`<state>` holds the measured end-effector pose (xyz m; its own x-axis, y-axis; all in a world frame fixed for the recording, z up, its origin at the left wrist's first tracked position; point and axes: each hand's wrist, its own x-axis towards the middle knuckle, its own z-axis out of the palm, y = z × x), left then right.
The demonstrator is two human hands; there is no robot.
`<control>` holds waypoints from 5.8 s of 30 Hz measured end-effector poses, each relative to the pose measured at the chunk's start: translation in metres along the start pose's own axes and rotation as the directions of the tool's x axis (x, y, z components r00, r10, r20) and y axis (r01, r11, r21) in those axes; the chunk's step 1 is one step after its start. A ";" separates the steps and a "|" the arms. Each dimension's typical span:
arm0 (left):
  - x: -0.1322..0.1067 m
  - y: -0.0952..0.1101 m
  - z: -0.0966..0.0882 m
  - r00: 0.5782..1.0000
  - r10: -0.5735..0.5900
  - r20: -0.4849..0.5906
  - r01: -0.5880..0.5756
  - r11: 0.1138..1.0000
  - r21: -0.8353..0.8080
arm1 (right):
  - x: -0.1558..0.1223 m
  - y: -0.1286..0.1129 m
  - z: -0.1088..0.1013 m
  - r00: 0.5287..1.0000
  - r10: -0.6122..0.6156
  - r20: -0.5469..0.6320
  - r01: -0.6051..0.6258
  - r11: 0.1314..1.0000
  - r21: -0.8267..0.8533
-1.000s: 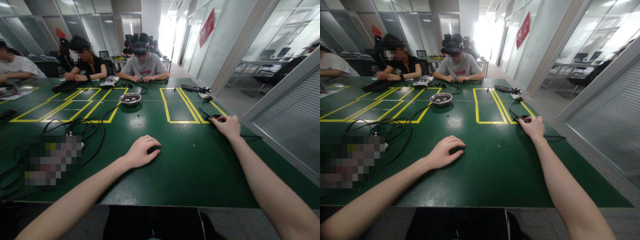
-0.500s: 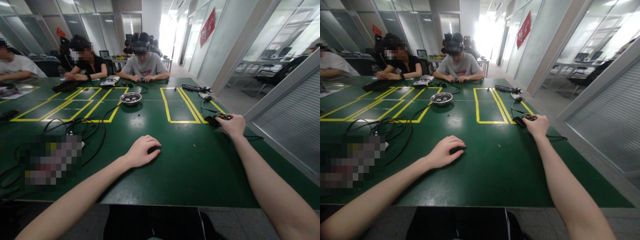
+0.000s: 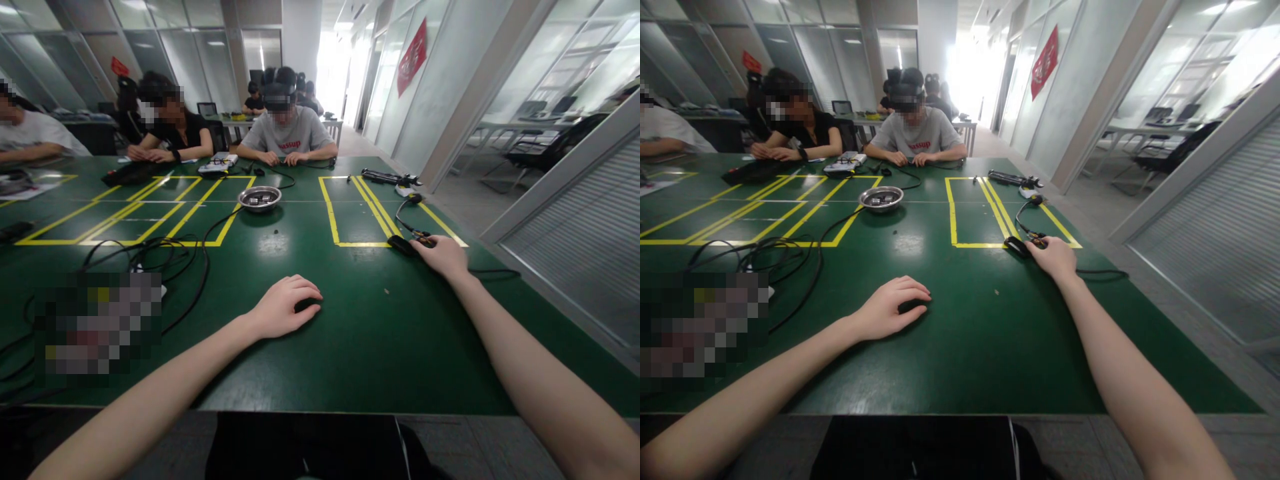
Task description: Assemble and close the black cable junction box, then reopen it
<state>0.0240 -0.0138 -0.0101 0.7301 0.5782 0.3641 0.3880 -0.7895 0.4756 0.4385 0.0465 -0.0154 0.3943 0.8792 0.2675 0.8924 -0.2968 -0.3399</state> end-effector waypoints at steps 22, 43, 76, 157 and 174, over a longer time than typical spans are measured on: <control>-0.001 0.006 -0.014 0.982 0.144 0.124 -0.154 0.986 0.071 | -0.144 -0.136 0.001 0.251 -0.943 0.218 0.731 0.332 0.596; -0.007 0.003 -0.012 0.993 -0.030 0.118 0.012 0.989 0.150 | -0.141 -0.131 0.005 0.479 -0.877 0.042 0.577 0.350 0.738; -0.004 -0.009 -0.020 0.997 0.077 0.026 -0.080 0.986 0.145 | -0.150 -0.133 0.013 0.628 -0.778 -0.007 0.542 0.431 0.721; -0.007 0.001 -0.028 0.977 -0.144 0.158 0.148 0.989 -0.010 | -0.122 -0.115 -0.011 0.541 -0.830 0.139 0.680 0.528 0.508; -0.009 -0.003 -0.026 0.977 -0.129 0.168 0.127 0.992 0.022 | -0.122 -0.115 -0.010 0.525 -0.815 0.246 0.661 0.572 0.486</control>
<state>0.0015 -0.0111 0.0064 0.7581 0.6321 0.1603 0.4898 -0.7143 0.4998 0.2900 -0.0301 -0.0003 -0.5745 0.7948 0.1956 0.6644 0.5924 -0.4557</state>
